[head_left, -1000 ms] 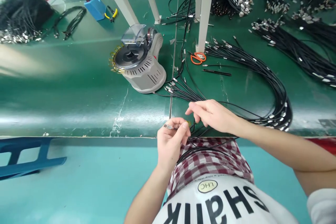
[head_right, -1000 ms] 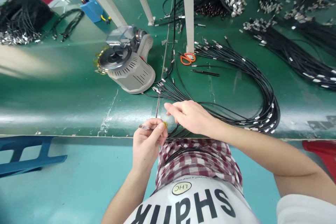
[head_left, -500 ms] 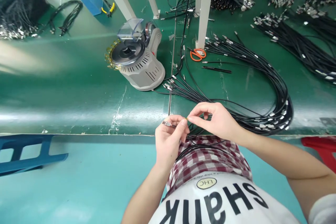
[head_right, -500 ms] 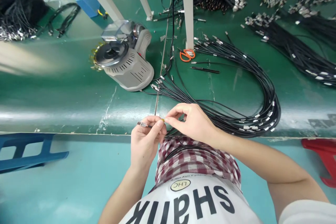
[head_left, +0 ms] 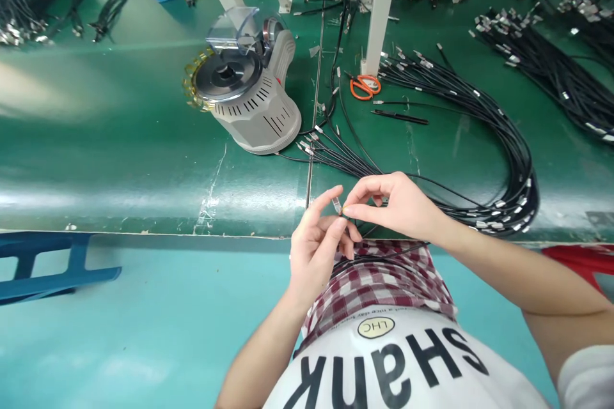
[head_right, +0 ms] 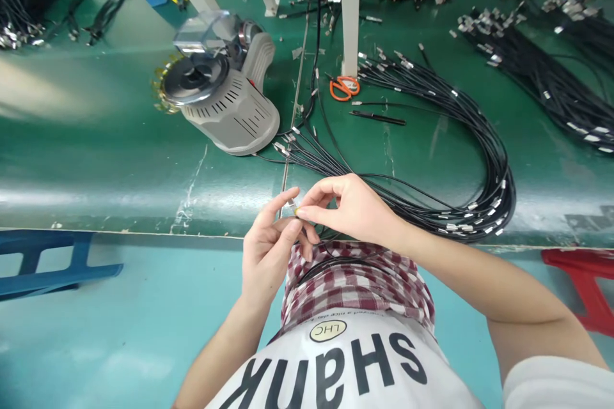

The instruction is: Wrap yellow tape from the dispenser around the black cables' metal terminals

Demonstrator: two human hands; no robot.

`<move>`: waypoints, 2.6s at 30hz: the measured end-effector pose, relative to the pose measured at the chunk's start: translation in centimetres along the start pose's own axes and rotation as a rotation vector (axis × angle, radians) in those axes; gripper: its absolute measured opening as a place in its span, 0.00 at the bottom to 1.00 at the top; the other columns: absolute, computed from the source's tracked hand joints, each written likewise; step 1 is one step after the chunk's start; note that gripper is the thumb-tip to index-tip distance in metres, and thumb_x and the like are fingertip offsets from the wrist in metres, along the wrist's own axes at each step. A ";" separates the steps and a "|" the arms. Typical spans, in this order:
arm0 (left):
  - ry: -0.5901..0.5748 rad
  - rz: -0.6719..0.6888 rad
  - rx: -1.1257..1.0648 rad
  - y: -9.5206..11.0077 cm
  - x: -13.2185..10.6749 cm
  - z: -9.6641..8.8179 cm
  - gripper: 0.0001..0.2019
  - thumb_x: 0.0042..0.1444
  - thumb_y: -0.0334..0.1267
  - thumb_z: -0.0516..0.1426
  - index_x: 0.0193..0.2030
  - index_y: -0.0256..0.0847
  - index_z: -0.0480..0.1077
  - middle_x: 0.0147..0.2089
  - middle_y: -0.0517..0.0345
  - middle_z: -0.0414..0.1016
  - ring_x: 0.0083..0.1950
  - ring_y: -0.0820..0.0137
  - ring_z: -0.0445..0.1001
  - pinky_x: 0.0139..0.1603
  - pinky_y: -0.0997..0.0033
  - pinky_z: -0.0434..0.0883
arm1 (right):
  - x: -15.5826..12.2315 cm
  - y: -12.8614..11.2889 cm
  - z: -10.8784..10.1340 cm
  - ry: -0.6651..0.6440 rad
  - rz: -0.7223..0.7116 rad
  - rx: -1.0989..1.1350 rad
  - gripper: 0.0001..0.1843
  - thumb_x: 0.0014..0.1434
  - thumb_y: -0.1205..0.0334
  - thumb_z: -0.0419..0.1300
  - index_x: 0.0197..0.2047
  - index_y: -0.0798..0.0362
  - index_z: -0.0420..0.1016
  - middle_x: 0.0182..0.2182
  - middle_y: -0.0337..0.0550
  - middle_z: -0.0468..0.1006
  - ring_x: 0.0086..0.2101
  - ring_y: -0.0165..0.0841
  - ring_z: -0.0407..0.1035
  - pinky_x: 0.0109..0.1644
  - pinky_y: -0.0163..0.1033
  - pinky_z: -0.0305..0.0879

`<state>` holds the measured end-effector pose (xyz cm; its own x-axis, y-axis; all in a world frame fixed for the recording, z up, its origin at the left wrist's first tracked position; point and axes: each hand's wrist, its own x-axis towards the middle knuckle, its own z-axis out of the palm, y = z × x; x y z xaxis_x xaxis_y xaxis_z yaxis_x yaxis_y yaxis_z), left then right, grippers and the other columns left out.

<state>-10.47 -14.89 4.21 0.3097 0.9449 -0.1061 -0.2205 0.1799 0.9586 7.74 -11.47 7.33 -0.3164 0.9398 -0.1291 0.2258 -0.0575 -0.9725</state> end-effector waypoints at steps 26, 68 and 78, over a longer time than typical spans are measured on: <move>-0.055 -0.013 0.057 -0.3 0.2 -0.6 0.23 0.67 0.38 0.56 0.68 0.46 0.63 0.30 0.60 0.77 0.22 0.76 0.70 0.26 0.75 0.72 | 0.7 0.4 -0.4 -0.056 -0.020 -0.046 0.10 0.58 0.57 0.65 0.33 0.56 0.80 0.29 0.39 0.81 0.30 0.26 0.69 0.33 0.34 0.61; -0.034 -0.047 0.054 0.0 0.1 -0.5 0.22 0.66 0.39 0.56 0.67 0.49 0.65 0.29 0.59 0.77 0.23 0.73 0.70 0.26 0.71 0.73 | 0.5 0.4 0.0 -0.032 0.009 -0.018 0.10 0.58 0.58 0.65 0.32 0.56 0.79 0.28 0.40 0.80 0.28 0.26 0.68 0.31 0.35 0.60; -0.003 -0.084 0.007 -0.1 0.2 -0.4 0.23 0.65 0.42 0.59 0.66 0.49 0.66 0.28 0.60 0.77 0.22 0.73 0.70 0.24 0.71 0.71 | 0.2 1.1 1.2 0.051 -0.013 0.074 0.09 0.59 0.60 0.64 0.30 0.55 0.76 0.23 0.37 0.78 0.26 0.27 0.68 0.31 0.35 0.61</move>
<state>-10.78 -14.57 3.97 0.3297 0.9256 -0.1856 -0.1871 0.2568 0.9482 6.83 -11.71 5.98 -0.2711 0.9565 -0.1078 0.1522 -0.0680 -0.9860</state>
